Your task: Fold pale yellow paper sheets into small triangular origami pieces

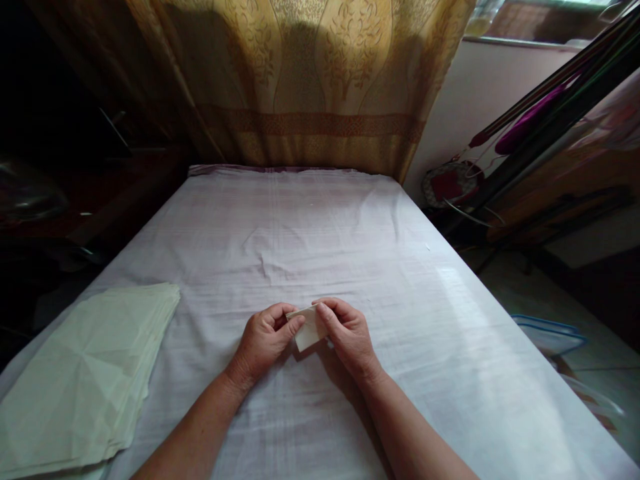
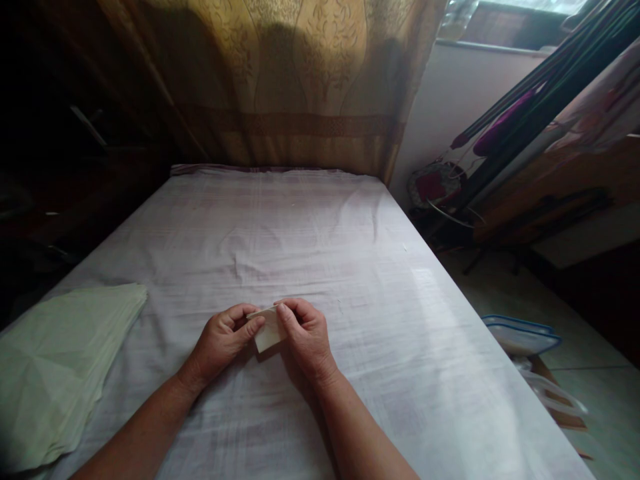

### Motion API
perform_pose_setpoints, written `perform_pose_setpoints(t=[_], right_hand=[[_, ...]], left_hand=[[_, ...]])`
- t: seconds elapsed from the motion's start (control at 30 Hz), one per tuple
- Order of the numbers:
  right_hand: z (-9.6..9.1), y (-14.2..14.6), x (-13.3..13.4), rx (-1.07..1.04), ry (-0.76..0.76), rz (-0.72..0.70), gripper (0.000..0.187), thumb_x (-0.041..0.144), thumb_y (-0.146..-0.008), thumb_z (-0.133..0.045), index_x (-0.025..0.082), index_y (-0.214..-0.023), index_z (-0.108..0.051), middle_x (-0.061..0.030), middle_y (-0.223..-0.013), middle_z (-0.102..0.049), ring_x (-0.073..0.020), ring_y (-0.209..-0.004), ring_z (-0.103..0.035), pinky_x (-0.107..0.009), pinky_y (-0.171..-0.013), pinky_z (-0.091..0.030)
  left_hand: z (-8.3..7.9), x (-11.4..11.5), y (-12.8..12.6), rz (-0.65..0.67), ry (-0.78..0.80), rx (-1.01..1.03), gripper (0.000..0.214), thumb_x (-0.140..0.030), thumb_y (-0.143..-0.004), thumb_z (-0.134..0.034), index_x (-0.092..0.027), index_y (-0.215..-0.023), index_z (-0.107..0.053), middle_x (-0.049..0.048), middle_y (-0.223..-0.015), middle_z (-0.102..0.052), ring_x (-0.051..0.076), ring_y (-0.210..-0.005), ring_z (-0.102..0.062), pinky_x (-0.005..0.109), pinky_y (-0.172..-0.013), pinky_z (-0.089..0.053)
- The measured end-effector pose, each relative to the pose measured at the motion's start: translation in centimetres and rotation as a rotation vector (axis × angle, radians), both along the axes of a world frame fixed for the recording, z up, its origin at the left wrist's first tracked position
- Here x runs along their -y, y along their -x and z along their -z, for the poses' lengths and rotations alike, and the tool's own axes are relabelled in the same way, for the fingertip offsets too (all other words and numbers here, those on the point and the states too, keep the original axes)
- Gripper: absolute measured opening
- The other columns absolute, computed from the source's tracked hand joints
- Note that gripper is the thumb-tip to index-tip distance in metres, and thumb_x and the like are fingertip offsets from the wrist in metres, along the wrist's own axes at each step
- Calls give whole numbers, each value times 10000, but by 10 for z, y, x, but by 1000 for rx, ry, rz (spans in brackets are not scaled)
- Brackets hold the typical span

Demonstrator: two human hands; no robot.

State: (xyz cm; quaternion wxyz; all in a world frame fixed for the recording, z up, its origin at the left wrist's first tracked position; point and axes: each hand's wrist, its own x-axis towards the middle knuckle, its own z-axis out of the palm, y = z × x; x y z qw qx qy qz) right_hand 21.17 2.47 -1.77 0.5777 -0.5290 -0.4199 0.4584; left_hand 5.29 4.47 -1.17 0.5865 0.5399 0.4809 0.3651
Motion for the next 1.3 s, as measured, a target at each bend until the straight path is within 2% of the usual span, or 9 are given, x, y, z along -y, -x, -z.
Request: perform_pose_setpoints(t=[0.27,0.47,0.73,1.03,1.3], right_hand=[[6,0,-1,-5,-3,8,256,443,-743,-716,191,-770,-752,-42,-760,-711,-171,-697,-615,-256,-588,-472],[6,-3,-1,29,10,-9,291,467,-778,-676,194,-812,-770,-38,-767,-723,-172,-711,-627,-269,-645,-488],[4,-3,-2,-12,56,1,333,509,-731,-705,178,-747,-743,-24,-677,-687,-153,-626,-586,-246,-564,-455],[3,0,0,116,-34,56,301,470,-787,-640,187,-691,-677,-15,-651,-632,-145,-617,-548,-237,-540,-425],[1,-3,0,40,18,1,348,518,-774,-660,178,-800,-730,-23,-687,-664,-151,-623,-573,-243,-549,-443]], left_hand=[[-2,-2,-1,-61,5,-6,405,-545,-679,-740,-151,-764,-692,11,-659,-641,132,-598,-566,221,-559,-453],[0,-1,-1,-45,-12,-37,396,-535,-703,-716,-145,-770,-701,6,-631,-630,128,-569,-552,217,-530,-438],[0,0,0,-23,-93,-96,344,-496,-751,-680,-152,-753,-702,7,-648,-626,135,-604,-553,208,-549,-445],[-2,1,-2,-47,-119,-94,299,-464,-733,-700,-167,-713,-716,4,-632,-637,137,-594,-568,206,-552,-457],[-2,1,-2,-63,-82,-70,310,-465,-720,-713,-156,-744,-709,11,-645,-657,139,-598,-590,207,-550,-467]])
